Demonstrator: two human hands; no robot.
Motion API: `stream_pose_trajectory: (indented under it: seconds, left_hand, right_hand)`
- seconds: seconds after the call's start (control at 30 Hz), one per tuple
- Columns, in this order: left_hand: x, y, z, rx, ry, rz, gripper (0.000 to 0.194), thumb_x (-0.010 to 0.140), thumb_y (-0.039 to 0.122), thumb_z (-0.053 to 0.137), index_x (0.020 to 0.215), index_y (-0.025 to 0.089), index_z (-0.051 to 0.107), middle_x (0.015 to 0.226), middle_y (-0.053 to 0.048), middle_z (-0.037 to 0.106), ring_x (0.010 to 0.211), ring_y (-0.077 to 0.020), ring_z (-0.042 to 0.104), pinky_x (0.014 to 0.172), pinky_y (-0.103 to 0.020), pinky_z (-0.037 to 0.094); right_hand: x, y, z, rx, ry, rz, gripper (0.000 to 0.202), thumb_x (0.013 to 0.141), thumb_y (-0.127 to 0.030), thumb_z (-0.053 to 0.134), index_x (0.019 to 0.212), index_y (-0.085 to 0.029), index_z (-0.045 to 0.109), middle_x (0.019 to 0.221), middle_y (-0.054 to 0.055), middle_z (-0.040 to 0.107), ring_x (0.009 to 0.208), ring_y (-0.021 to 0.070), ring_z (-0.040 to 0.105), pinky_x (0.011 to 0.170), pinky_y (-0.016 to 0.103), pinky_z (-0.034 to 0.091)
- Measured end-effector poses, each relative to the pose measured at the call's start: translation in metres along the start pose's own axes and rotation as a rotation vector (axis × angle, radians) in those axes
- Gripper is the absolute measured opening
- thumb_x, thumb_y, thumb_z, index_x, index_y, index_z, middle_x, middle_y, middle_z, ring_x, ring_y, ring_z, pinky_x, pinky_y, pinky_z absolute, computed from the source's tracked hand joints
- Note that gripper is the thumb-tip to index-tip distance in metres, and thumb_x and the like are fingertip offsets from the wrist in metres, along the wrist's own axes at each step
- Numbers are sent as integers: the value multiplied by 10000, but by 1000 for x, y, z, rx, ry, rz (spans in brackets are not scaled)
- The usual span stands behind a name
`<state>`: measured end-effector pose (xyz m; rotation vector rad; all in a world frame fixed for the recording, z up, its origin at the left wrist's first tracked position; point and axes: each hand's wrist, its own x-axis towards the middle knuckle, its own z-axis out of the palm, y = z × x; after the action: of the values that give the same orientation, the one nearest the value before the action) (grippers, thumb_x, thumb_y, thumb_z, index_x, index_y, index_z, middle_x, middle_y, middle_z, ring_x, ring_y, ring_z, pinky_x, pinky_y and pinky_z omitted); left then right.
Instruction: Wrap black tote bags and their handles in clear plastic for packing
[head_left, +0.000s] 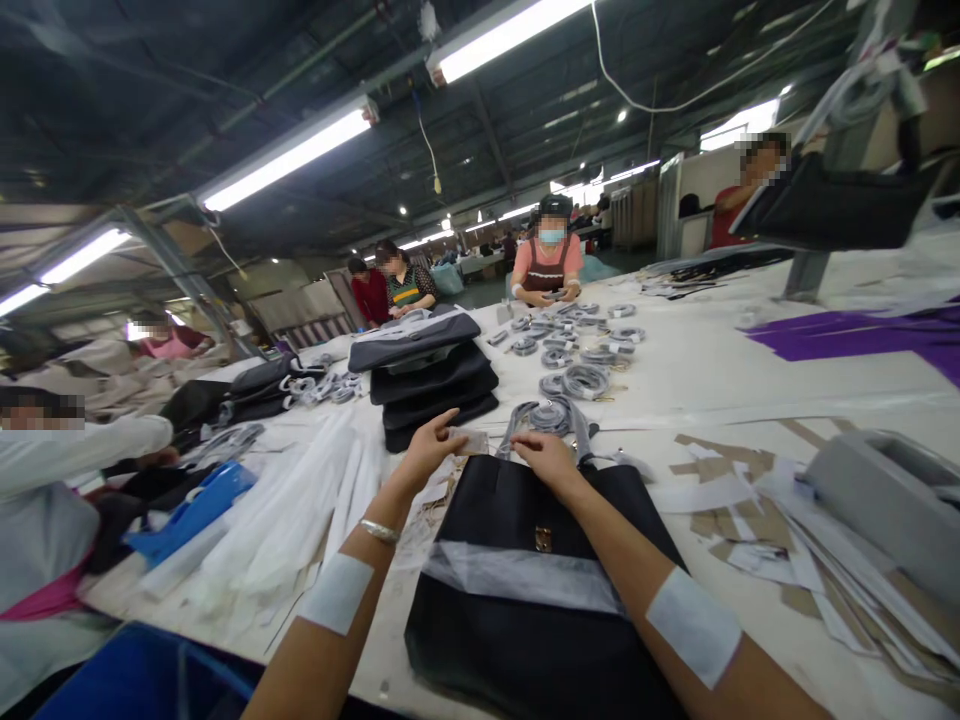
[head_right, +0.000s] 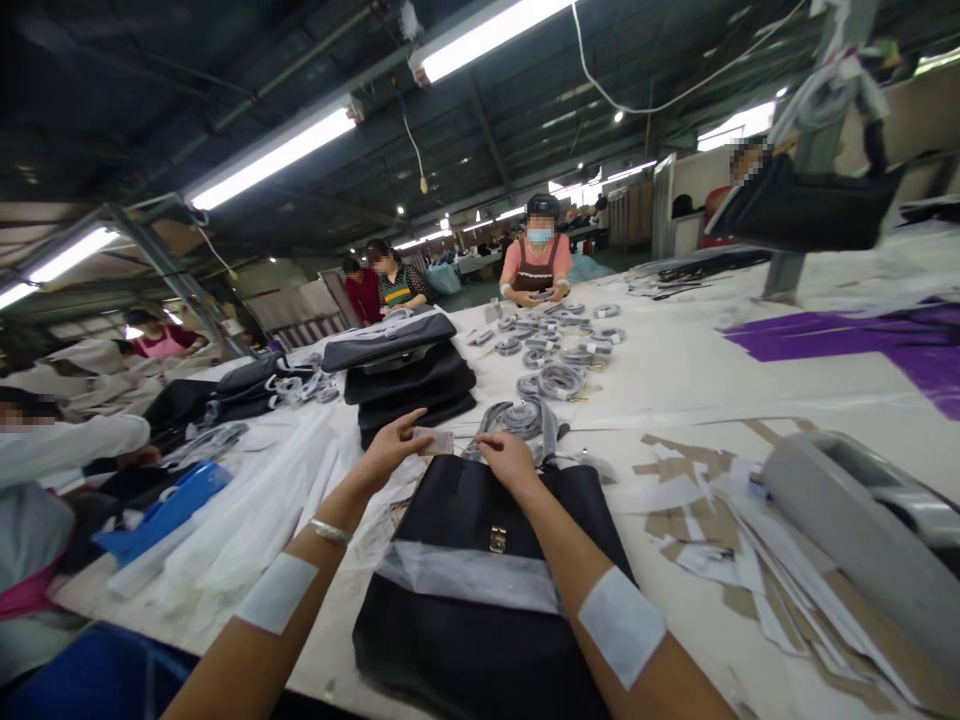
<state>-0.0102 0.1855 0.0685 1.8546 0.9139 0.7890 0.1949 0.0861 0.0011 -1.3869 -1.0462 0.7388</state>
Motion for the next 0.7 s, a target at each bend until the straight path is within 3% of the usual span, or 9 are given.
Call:
stream_pose_trajectory:
  seconds: [0.13, 0.27, 0.37, 0.47, 0.57, 0.7]
  left_hand:
    - [-7, -8, -24, 41, 111, -27, 774, 783, 450, 695, 1435, 110, 453, 973, -87, 697, 846, -180, 654, 789, -304, 513]
    - [-15, -24, -40, 215, 149, -71, 678, 754, 394, 690, 1351, 103, 556, 939, -81, 707, 879, -221, 661, 781, -323, 513]
    - [-21, -43, -35, 407, 101, -107, 473, 645, 245, 725, 1099, 113, 728, 802, -58, 712, 846, -267, 669, 789, -360, 499]
    - [-26, -56, -22, 560, 29, -126, 338, 597, 149, 711, 930, 139, 775, 842, -75, 747, 865, -280, 688, 825, -361, 498]
    - [-35, -53, -15, 669, 29, -122, 388, 621, 114, 686, 999, 156, 762, 1037, -113, 751, 1010, -306, 679, 921, -382, 487]
    - [-57, -28, -12, 731, 65, -12, 441, 809, 218, 600, 1246, 201, 658, 1364, -93, 609, 1317, -286, 507, 1126, -420, 348]
  right_hand:
    - [-2, -3, 3, -167, -47, -101, 198, 770, -201, 611, 845, -234, 791, 973, 45, 773, 1014, 244, 679, 985, 375, 458]
    - [-3, -3, 4, -287, -75, -174, 248, 779, -163, 577, 881, -216, 797, 980, 59, 774, 1000, 242, 690, 942, 355, 480]
    - [-4, -2, 6, -338, -93, -221, 256, 773, -153, 574, 882, -205, 800, 958, 66, 777, 960, 241, 703, 891, 342, 500]
    - [-5, -2, 6, -346, -92, -250, 259, 759, -142, 577, 879, -193, 800, 931, 74, 778, 945, 250, 706, 883, 350, 504]
    - [-7, -3, 6, -314, -73, -252, 256, 763, -137, 574, 881, -182, 797, 908, 82, 776, 945, 261, 704, 912, 378, 501]
    - [-7, -11, 8, -211, -11, -202, 297, 805, -149, 577, 1036, -174, 761, 962, 85, 766, 916, 239, 711, 928, 400, 517]
